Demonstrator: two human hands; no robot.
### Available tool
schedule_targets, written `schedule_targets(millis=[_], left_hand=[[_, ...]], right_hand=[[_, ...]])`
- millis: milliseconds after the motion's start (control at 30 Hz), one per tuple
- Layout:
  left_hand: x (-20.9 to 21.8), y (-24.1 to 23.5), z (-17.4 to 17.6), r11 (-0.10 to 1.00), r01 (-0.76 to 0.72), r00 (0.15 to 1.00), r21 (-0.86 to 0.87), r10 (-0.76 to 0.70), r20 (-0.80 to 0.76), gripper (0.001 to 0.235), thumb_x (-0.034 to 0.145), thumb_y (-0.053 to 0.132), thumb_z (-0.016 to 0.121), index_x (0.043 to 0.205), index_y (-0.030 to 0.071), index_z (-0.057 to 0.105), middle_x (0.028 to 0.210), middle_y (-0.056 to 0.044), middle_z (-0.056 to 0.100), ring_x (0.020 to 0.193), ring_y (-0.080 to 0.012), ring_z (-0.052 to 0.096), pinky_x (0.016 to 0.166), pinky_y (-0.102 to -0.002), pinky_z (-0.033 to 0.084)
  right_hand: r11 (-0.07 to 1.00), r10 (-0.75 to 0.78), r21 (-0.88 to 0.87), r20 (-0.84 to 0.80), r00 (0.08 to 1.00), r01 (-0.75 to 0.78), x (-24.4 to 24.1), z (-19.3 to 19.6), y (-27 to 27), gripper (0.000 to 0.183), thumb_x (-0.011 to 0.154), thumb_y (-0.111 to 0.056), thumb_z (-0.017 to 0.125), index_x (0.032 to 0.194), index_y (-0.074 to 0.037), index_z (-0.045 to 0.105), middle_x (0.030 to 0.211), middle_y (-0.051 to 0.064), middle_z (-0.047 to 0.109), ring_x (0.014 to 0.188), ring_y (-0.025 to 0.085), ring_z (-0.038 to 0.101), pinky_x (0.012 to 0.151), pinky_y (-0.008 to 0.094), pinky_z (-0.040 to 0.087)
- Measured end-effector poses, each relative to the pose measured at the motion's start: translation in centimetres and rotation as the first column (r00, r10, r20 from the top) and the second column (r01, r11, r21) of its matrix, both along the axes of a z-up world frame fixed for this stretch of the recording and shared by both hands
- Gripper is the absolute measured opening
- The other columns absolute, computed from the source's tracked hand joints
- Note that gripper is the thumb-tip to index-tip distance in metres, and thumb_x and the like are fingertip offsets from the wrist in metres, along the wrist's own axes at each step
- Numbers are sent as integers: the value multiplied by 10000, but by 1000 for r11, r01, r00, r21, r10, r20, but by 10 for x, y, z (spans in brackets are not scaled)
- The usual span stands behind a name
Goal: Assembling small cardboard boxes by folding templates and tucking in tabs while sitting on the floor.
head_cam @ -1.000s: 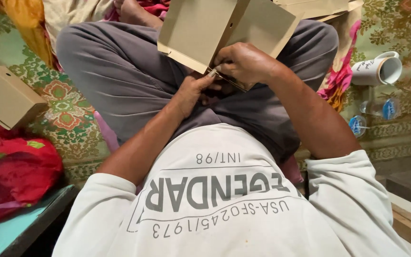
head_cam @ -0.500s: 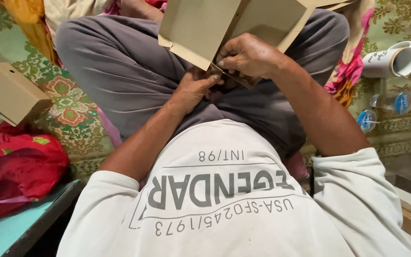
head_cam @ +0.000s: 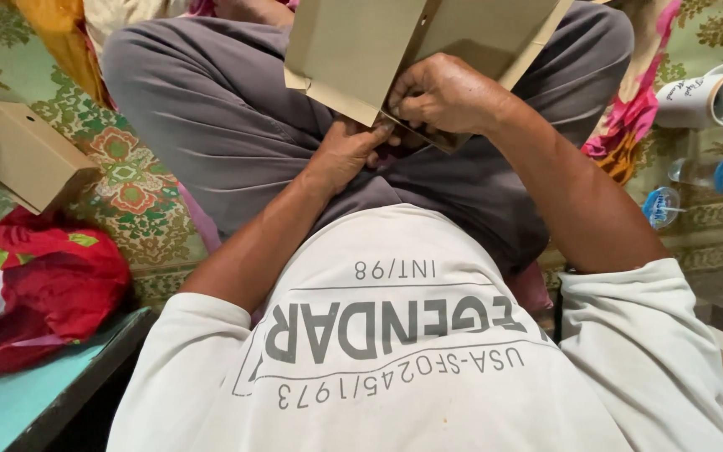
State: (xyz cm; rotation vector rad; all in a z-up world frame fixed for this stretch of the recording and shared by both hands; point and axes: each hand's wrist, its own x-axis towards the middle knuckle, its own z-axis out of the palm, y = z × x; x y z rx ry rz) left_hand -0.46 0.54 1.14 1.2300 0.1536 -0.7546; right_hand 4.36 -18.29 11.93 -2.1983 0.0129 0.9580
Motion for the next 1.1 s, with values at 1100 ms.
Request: schedule_targets(millis=[1100], left_hand=[[-1, 10, -41, 990, -7, 993, -142, 24, 118, 319, 977, 290, 718, 1076, -10, 678, 805, -142, 674, 625, -243, 688, 485, -342, 589]], right_hand=[[831, 443, -481, 876, 192, 279, -75, -48, 36, 102, 853, -204, 653, 776, -181, 590, 711, -9, 492, 599, 203, 570, 566, 349, 436]])
